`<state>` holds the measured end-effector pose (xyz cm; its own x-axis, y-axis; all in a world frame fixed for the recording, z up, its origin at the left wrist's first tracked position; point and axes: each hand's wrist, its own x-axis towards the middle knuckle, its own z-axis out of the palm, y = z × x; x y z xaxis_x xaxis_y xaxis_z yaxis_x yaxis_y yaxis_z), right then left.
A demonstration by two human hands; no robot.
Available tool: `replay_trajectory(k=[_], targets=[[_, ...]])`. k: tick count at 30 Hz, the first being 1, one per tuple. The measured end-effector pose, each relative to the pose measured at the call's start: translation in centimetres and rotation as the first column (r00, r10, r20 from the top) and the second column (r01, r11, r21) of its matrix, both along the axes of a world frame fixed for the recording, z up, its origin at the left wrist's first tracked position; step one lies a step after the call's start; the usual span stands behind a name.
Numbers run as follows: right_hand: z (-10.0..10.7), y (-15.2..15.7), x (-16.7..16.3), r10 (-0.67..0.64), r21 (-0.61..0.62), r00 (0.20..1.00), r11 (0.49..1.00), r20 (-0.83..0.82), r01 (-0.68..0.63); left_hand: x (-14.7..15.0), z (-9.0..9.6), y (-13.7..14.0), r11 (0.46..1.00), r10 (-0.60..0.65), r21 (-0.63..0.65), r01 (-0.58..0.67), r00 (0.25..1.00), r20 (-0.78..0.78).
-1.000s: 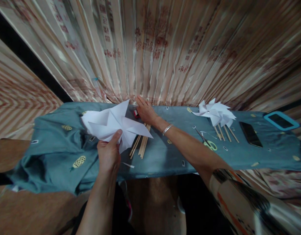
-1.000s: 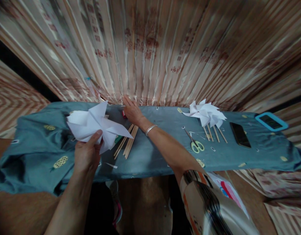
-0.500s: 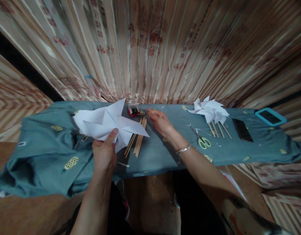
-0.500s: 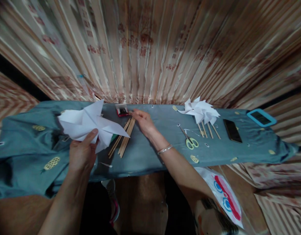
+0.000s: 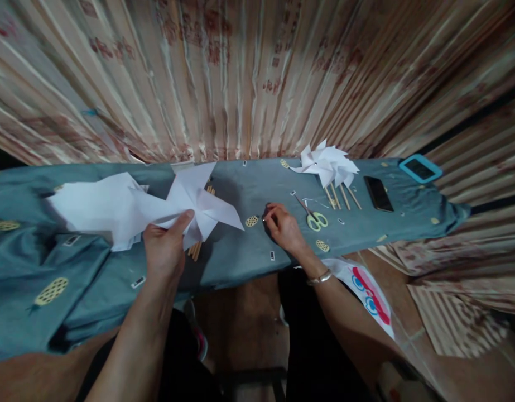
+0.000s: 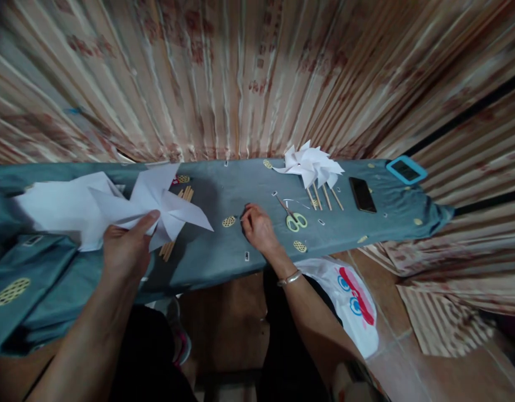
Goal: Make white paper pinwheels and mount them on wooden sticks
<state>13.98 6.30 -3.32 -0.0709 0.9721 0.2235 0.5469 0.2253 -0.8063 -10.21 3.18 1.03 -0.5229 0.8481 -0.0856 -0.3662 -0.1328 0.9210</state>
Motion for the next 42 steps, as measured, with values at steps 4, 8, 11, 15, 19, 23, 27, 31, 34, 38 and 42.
replay_trajectory(k=[4,8,11,15,19,23,27,31,34,38,42], targets=[[-0.4,0.1,1.1,0.018,0.023,0.993,1.0,0.12,-0.021,1.7,-0.1,0.7,0.999,-0.049,-0.001,0.049,0.999,0.0],[-0.1,0.5,2.4,0.034,0.06,0.976,0.997,0.216,-0.048,3.0,-0.5,1.6,0.998,-0.058,0.027,0.059,0.998,-0.019],[0.5,0.5,3.0,0.028,0.051,0.979,0.998,0.201,-0.039,3.7,-0.9,2.1,0.997,-0.07,0.025,0.071,0.997,-0.027],[0.8,0.2,2.4,0.08,0.062,0.967,0.993,0.242,-0.098,4.3,-0.9,2.5,0.995,-0.089,0.029,0.09,0.996,-0.03],[0.4,0.3,1.4,0.08,0.081,0.947,0.991,0.31,-0.11,4.5,-0.6,2.6,0.996,-0.087,0.005,0.087,0.996,-0.019],[-0.2,0.7,1.3,0.061,0.07,0.951,0.994,0.302,-0.086,4.3,-0.6,2.6,0.996,-0.092,-0.013,0.092,0.995,-0.036],[-0.8,1.1,1.5,0.064,0.05,0.975,0.996,0.211,-0.076,4.0,-0.7,2.3,0.995,-0.098,-0.003,0.098,0.994,-0.057],[-1.3,1.4,1.8,0.076,0.003,0.992,0.997,0.098,-0.076,3.7,-0.8,2.1,0.995,-0.092,0.021,0.093,0.995,-0.048],[-1.5,1.3,2.5,0.084,-0.015,0.99,0.996,0.113,-0.083,3.6,-0.8,1.9,0.995,-0.095,0.028,0.097,0.993,-0.065],[-1.6,0.8,4.0,0.093,-0.002,0.984,0.996,0.152,-0.094,3.6,-1.0,1.8,0.995,-0.098,0.006,0.099,0.992,-0.085],[-0.9,0.4,4.9,0.039,0.023,0.985,0.999,0.171,-0.044,3.9,-1.4,1.9,0.996,-0.09,0.005,0.091,0.992,-0.086]])
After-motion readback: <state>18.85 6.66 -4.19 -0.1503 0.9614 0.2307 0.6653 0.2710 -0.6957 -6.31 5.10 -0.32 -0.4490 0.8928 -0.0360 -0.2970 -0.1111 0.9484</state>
